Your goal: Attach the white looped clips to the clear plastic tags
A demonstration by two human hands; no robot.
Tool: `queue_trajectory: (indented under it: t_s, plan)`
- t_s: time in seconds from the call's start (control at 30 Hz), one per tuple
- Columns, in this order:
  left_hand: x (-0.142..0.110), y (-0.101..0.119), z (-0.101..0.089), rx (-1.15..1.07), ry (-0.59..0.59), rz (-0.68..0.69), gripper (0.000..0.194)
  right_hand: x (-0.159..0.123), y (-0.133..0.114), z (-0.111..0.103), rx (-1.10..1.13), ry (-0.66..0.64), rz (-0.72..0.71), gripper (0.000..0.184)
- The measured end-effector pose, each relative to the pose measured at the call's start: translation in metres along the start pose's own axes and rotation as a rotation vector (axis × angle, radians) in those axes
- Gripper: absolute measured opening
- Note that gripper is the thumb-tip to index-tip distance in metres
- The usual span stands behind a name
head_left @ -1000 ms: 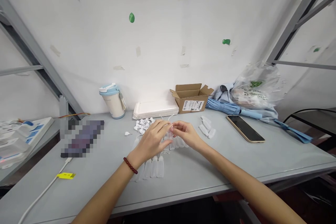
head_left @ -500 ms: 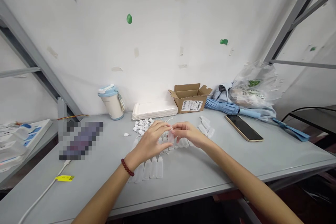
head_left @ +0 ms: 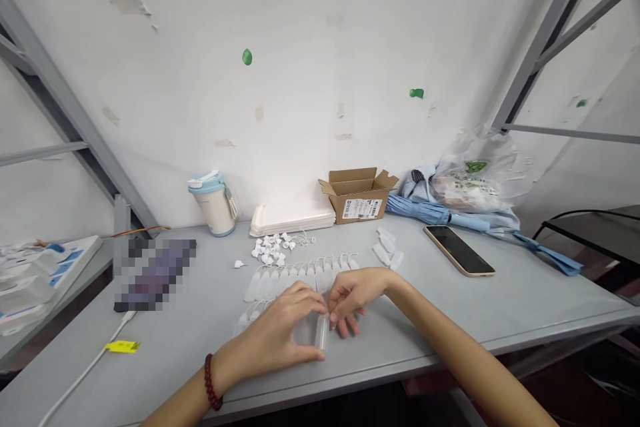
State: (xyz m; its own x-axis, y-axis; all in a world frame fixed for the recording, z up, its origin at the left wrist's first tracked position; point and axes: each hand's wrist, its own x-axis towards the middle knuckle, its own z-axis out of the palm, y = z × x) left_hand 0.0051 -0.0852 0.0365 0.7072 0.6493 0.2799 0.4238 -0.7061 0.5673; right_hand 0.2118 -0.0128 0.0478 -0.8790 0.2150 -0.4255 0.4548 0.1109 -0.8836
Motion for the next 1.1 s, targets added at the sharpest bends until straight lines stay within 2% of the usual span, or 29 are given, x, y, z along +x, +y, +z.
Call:
queue_trajectory:
  t_s: [0.23,0.5,0.93,1.1]
  plan:
    - [-0.009,-0.010,0.003,0.051,-0.033,-0.082,0.040,0.005,0.002,0.001,-0.033,-0.005,0.004,0.024]
    - [-0.008,-0.003,-0.001,-0.005,-0.115,-0.106,0.039,0.012,0.011,-0.003,-0.057,-0.094,0.011,0.024]
    - [-0.006,-0.006,-0.002,0.125,-0.093,-0.129,0.030,0.011,0.007,-0.002,-0.055,-0.066,0.010,0.025]
    - [-0.005,-0.005,-0.002,0.158,-0.093,-0.141,0.034,0.010,0.006,-0.001,-0.041,-0.069,0.001,0.028]
